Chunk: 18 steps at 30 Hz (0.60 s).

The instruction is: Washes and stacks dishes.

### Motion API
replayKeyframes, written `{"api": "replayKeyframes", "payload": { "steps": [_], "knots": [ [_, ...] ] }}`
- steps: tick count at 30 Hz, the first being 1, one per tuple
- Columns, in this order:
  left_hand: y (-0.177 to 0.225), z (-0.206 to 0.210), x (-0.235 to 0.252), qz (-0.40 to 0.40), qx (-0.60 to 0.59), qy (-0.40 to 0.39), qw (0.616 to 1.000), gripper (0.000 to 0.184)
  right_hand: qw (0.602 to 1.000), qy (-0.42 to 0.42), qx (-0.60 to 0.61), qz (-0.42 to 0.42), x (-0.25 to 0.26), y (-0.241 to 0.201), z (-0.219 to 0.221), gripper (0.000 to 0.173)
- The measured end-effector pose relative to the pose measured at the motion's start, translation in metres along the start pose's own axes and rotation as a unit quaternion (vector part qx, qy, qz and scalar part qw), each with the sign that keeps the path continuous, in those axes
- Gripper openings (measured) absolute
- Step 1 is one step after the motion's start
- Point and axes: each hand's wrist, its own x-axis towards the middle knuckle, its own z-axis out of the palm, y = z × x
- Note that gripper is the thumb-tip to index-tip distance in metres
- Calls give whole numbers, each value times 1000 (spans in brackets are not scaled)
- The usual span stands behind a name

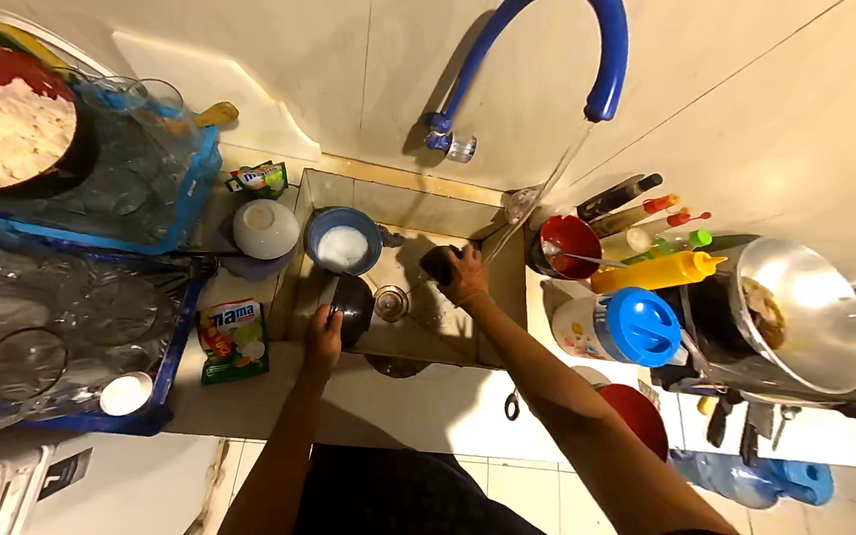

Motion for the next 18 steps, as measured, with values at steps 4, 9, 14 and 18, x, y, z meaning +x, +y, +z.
{"api": "replayKeyframes", "payload": {
  "steps": [4,9,14,18],
  "knots": [
    [2,-9,-4,-16,-10,5,1000,29,950,-40,234,203,-20,15,2,74],
    [5,-18,-6,-14,-2,16,1000,30,767,-151,524,338,-54,46,51,54],
    [12,-22,-11,-26,0,24,999,30,685,-121,630,345,-74,52,64,49],
    [20,-23,-16,-36,-4,25,999,31,649,-91,686,317,-83,50,63,48]
  ]
}}
